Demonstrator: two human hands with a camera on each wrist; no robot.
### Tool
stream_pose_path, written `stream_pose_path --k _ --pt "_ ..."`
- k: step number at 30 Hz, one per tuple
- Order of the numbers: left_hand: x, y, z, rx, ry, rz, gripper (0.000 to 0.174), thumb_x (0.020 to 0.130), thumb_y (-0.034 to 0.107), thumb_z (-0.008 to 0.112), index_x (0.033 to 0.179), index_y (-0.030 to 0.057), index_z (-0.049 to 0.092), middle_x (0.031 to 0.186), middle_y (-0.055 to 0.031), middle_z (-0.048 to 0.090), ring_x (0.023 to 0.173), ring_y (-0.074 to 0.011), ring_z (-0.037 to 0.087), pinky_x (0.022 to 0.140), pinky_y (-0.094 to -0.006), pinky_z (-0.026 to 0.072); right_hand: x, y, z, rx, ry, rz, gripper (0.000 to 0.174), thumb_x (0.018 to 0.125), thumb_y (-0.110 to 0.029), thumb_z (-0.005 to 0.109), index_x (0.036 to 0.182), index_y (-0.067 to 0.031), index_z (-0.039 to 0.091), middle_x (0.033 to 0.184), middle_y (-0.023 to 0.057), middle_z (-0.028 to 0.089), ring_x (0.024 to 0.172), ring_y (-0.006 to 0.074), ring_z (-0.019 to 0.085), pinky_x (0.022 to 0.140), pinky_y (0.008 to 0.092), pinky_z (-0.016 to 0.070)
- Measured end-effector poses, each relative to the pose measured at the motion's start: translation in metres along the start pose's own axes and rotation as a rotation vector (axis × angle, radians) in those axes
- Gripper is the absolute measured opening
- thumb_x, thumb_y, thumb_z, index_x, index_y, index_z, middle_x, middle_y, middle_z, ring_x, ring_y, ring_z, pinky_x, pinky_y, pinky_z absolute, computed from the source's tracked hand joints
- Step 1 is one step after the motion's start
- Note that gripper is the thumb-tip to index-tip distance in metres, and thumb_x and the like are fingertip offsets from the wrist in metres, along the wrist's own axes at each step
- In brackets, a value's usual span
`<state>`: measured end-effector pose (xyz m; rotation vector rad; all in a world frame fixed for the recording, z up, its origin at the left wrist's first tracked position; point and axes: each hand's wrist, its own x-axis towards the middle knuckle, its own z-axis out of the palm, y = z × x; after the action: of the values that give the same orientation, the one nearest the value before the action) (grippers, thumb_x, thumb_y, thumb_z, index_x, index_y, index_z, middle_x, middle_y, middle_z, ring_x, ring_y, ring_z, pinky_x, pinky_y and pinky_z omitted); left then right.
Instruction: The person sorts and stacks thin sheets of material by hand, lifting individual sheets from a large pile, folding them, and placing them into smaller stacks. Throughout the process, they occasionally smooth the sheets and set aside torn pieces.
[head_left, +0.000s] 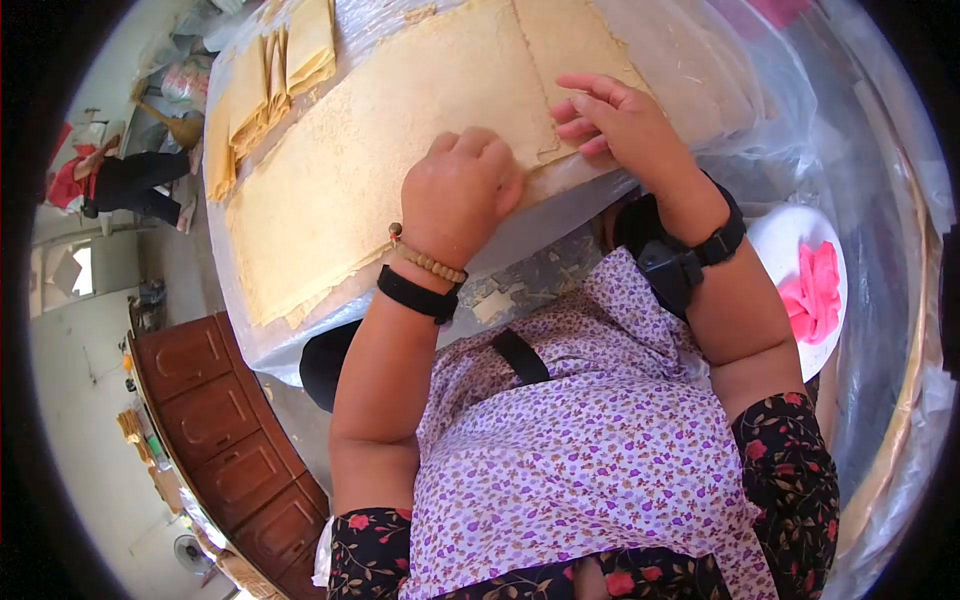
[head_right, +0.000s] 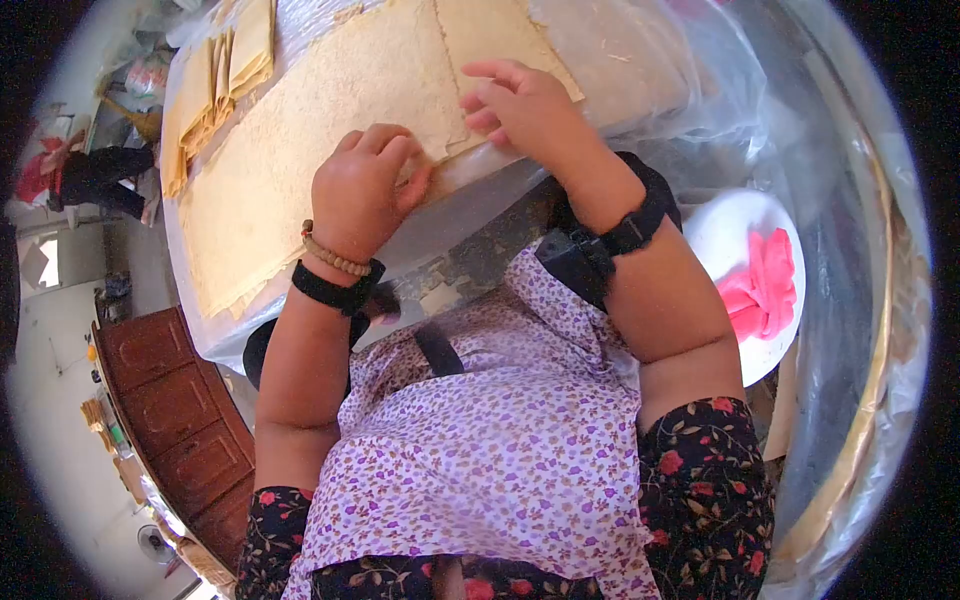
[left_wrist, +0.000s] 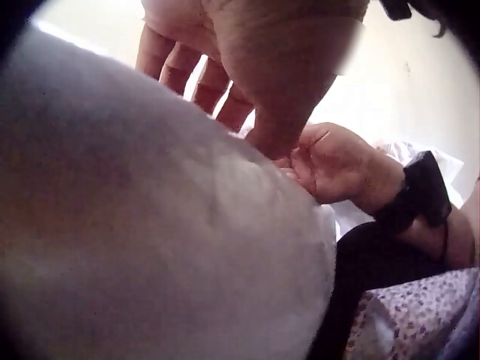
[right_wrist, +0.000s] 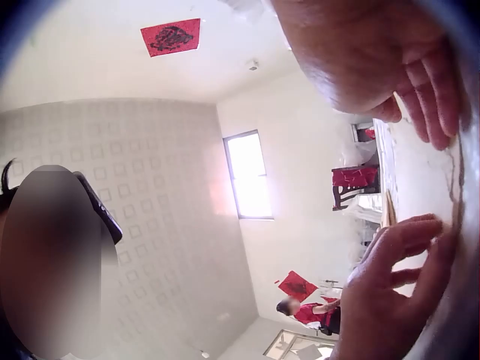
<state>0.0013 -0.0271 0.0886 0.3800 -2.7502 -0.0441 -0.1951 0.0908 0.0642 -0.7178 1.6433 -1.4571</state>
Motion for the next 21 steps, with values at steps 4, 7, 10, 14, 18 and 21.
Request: stream_pose_path --k 4,7,10,14,18,21 --pt "0.002 0.003 0.004 -0.008 0.057 -0.002 0.007 0.083 0.016 0.072 0.087 0.011 0.069 0.092 -0.004 0.07 0.081 -0.0293 0.067 0.069 -0.0406 0.0559 0.0 0.002 0.003 -0.052 -0.016 -0.062 0.034 0.101 -0.021 0.054 0.13 -0.0087 0.067 0.105 0.0066 0.075 0.087 0.0122 0.071 0.066 0.0256 0.0555" --pt "0.005 -0.003 0.006 -0.038 0.071 -0.132 0.006 0.086 0.015 0.07 0.088 0.0092 0.068 0.088 -0.0087 0.07 0.077 -0.0311 0.067 0.067 -0.0417 0.055 0.001 0.005 0.0 -0.123 -0.06 -0.105 0.032 0.103 -0.024 0.055 0.128 -0.009 0.069 0.109 0.0035 0.074 0.091 0.0089 0.069 0.07 0.0244 0.0539" --pt "0.011 -0.008 0.019 -0.091 0.24 -0.238 0.009 0.087 0.018 0.068 0.083 0.0106 0.064 0.081 -0.011 0.065 0.068 -0.0342 0.065 0.059 -0.045 0.0537 0.003 0.015 -0.003 -0.4 -0.051 -0.307 0.026 0.101 -0.021 0.059 0.119 -0.0087 0.072 0.107 0.0034 0.073 0.089 0.0116 0.069 0.071 0.0273 0.0533" --pt "0.018 -0.016 0.008 -0.149 0.268 -0.463 0.01 0.086 0.018 0.071 0.089 0.0101 0.065 0.091 -0.0119 0.069 0.072 -0.0346 0.067 0.062 -0.0439 0.0537 -0.003 0.019 0.007 -0.783 0.097 -0.688 0.016 0.091 -0.015 0.066 0.102 -0.0104 0.076 0.098 0.0061 0.071 0.084 0.0238 0.069 0.072 0.0353 0.0538" --pt "0.005 0.001 -0.005 -0.045 0.107 -0.034 0.016 0.087 0.018 0.073 0.101 0.0097 0.069 0.103 -0.0119 0.072 0.093 -0.0321 0.068 0.081 -0.0421 0.0537 -0.014 0.011 0.015 -0.845 0.129 -0.687 0.011 0.087 -0.017 0.069 0.096 -0.0149 0.076 0.094 0.0064 0.066 0.085 0.0297 0.067 0.071 0.0394 0.0538" --pt "-0.012 -0.009 0.002 0.068 0.155 -0.058 0.018 0.084 0.019 0.074 0.098 0.0107 0.068 0.1 -0.0088 0.072 0.089 -0.0299 0.067 0.08 -0.0414 0.0518 -0.012 0.011 0.02 -0.914 0.145 -0.705 0.012 0.086 -0.017 0.07 0.097 -0.0157 0.075 0.093 0.0058 0.064 0.084 0.0293 0.067 0.07 0.0411 0.0534"
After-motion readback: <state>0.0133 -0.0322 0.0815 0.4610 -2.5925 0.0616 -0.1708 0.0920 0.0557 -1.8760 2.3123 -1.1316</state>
